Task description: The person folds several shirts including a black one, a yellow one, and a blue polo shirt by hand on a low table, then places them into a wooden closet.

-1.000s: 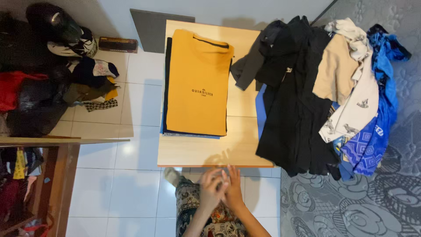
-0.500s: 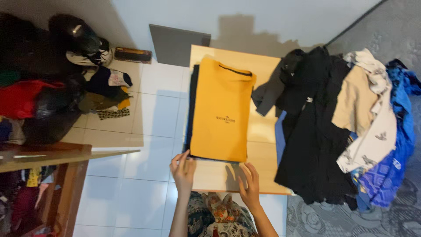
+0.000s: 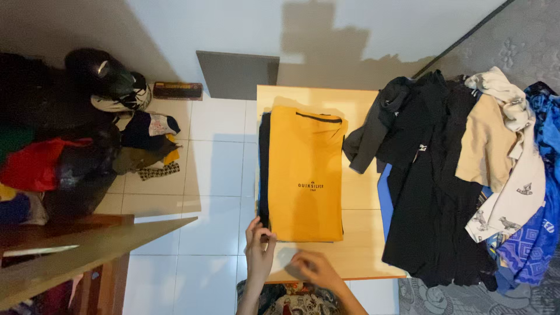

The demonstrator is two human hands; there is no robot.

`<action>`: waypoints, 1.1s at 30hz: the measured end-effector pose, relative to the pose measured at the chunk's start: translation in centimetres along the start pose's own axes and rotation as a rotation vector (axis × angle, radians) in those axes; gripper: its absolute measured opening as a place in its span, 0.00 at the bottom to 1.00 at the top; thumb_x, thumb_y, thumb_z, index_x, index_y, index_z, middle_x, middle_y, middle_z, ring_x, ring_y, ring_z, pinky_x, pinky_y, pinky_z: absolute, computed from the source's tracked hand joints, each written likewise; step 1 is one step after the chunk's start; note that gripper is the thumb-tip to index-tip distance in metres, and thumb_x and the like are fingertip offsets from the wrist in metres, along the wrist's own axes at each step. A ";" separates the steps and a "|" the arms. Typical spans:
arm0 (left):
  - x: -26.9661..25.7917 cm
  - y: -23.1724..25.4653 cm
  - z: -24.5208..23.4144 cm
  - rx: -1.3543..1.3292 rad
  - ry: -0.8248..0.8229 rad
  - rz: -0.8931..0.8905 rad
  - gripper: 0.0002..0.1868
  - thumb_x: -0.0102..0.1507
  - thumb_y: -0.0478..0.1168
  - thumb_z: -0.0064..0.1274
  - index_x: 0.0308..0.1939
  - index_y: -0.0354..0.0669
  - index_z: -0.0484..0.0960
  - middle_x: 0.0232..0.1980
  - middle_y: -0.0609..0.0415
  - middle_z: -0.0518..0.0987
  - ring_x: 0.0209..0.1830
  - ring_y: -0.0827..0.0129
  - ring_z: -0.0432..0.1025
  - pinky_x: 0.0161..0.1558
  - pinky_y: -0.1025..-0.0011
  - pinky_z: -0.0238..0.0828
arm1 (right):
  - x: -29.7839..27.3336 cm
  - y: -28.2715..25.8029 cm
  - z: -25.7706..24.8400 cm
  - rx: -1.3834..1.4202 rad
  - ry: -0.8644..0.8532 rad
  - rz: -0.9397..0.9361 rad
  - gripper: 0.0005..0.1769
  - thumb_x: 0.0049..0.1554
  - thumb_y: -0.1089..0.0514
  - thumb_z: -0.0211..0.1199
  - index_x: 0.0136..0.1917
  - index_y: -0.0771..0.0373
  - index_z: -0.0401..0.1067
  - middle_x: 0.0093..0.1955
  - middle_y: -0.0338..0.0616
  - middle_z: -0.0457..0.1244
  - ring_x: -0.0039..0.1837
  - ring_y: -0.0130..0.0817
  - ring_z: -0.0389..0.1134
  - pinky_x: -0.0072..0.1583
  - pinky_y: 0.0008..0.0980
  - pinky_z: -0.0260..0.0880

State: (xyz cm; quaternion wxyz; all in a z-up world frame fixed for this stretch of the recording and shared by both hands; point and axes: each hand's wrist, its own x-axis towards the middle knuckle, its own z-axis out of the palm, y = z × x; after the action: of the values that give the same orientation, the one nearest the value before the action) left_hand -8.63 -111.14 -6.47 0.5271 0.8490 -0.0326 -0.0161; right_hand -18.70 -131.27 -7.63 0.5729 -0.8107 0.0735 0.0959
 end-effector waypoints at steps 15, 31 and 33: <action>0.1 -3.6 0.7 -0.646 -0.231 -0.614 0.28 0.58 0.23 0.56 0.59 0.47 0.68 0.35 0.53 0.84 0.31 0.74 0.76 0.33 0.76 0.73 | 1.3 6.1 -4.8 1.452 0.239 0.432 0.31 0.58 0.53 0.57 0.71 0.67 0.58 0.67 0.57 0.64 0.64 0.49 0.69 0.65 0.49 0.68; 5.8 -2.2 -0.5 -0.548 -0.594 -0.644 0.37 0.66 0.32 0.51 0.78 0.46 0.54 0.73 0.44 0.67 0.70 0.62 0.66 0.66 0.61 0.67 | 4.3 7.4 -11.3 0.877 0.274 0.539 0.38 0.61 0.50 0.58 0.78 0.71 0.56 0.75 0.50 0.60 0.72 0.30 0.63 0.66 0.29 0.66; 6.7 -2.4 0.1 -0.492 -0.539 -0.702 0.39 0.66 0.33 0.52 0.78 0.48 0.52 0.74 0.45 0.63 0.71 0.64 0.63 0.67 0.61 0.65 | 5.6 7.0 -11.7 0.892 0.245 0.515 0.38 0.61 0.48 0.58 0.78 0.70 0.56 0.76 0.49 0.61 0.73 0.29 0.63 0.66 0.27 0.67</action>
State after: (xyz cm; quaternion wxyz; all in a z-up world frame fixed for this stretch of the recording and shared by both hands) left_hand -1.86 -110.59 -8.63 0.6473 0.6251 0.1246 -0.4180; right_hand -14.00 -144.63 -11.58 0.8072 -0.4492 0.3703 0.0977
